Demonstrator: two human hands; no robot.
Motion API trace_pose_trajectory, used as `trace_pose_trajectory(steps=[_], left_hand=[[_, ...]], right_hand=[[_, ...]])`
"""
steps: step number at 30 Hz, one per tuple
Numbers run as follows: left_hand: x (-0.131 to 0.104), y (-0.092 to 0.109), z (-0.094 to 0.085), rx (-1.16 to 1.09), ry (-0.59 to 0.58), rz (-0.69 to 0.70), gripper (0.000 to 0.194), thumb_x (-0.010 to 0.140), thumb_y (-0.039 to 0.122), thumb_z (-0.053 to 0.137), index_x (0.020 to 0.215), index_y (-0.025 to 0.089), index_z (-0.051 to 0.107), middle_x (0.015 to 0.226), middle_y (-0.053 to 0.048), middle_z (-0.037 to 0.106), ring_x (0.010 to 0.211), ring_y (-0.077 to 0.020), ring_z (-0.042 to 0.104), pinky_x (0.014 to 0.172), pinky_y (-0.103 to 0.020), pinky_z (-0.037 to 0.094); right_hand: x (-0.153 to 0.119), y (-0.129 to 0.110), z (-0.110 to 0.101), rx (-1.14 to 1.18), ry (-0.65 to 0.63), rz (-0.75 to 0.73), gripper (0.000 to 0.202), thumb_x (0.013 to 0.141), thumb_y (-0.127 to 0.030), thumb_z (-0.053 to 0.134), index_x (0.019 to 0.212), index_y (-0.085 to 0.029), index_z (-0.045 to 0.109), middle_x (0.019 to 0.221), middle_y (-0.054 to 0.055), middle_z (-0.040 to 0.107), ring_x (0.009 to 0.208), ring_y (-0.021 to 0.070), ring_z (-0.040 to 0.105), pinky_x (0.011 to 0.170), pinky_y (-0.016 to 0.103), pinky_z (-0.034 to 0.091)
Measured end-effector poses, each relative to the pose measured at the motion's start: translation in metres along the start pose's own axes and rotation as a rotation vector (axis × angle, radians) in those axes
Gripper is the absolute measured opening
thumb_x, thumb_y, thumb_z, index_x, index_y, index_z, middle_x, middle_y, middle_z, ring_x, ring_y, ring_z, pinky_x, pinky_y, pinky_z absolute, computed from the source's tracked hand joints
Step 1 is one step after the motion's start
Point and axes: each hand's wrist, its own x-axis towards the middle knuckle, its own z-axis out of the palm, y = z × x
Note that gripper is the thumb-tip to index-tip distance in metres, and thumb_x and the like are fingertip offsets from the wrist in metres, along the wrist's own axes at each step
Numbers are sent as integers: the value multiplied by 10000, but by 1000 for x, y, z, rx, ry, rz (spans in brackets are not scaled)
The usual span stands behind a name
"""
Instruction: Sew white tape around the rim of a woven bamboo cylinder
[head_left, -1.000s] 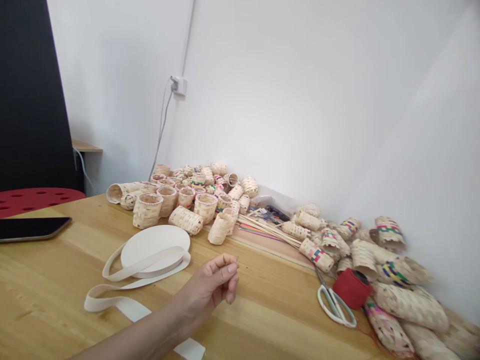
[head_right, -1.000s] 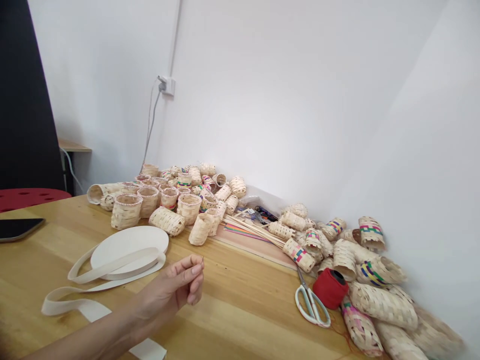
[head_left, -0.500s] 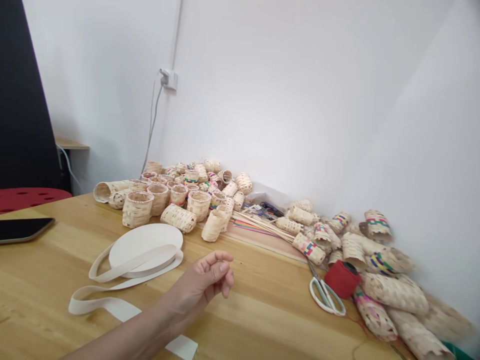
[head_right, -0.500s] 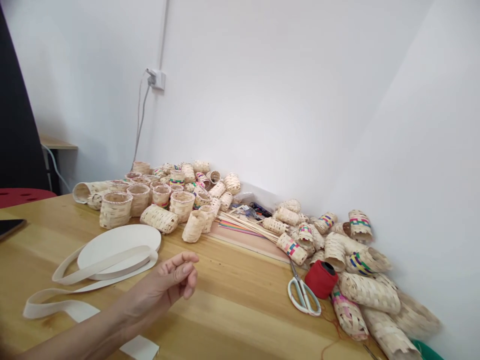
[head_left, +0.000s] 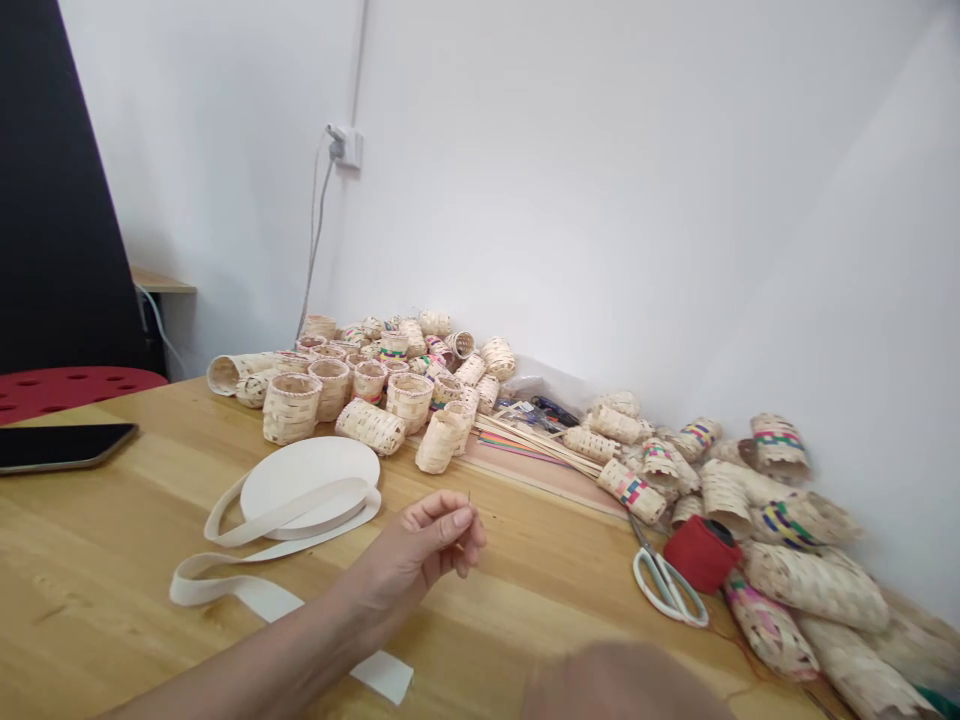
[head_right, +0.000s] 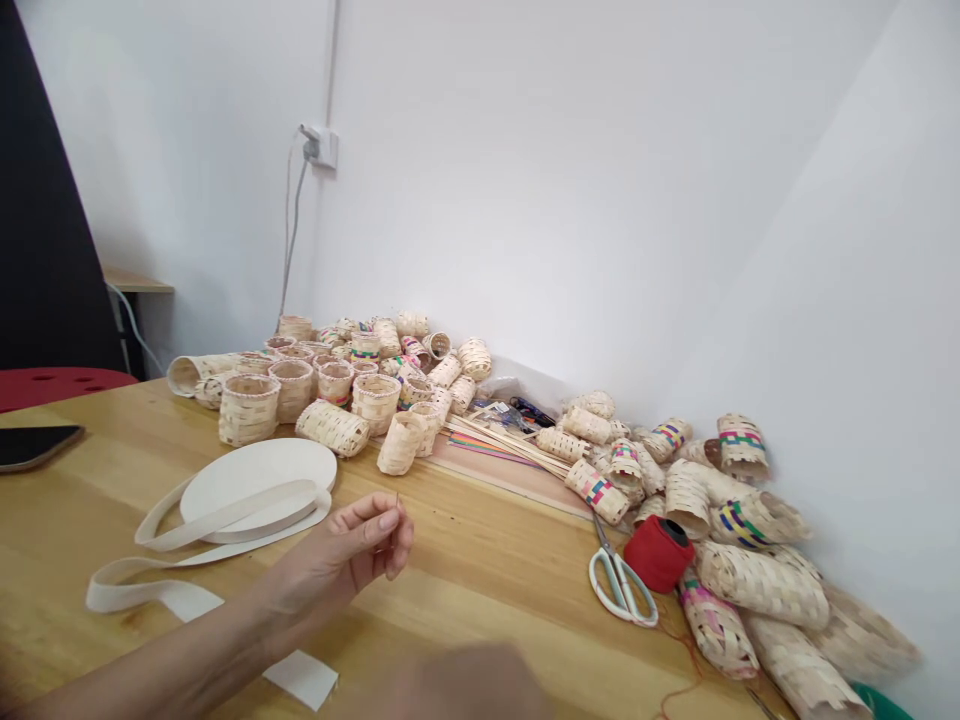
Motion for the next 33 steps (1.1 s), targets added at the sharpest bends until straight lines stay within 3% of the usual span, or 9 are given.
trace_pose_trajectory(steps=[3,7,15,23,33], left_hand=[[0,1,1,17,-28,16,151,772,270,708,773,134,644,748,-28,638,643,-100,545,590,-217,400],[0,2,1,27,-57,22,155,778,276,703,762,128,659,676,-26,623,607,-96,527,590,-215,383],[-1,-1,2,62,-41,-28,164,760,289,720,776,132,673,634,-19,621,563,-85,515,589,-208,370],[-3,-5,3,84,-50,-65,173,764,299,715,767,131,671,637,-20,619,567,-88,508,591,-207,362],[-5,-3,5,95,-68,-74,173,786,299,690,748,136,650,595,-4,579,564,-90,486,589,-207,347]], right_hand=[[13,-19,5,26,150,64,204,875,-374,550,753,-249,653,660,-12,679,578,144,622,520,225,495],[32,-15,17,11,338,113,209,824,-353,579,749,-180,669,728,34,705,739,183,660,623,228,511],[25,6,30,109,381,102,193,837,-328,569,821,-164,670,856,75,725,801,196,676,666,253,540],[21,5,32,110,353,55,165,862,-285,530,794,-179,637,593,2,632,751,178,653,646,240,505],[20,-1,31,21,377,36,149,867,-258,519,779,-184,614,623,6,648,741,174,654,640,239,497]])
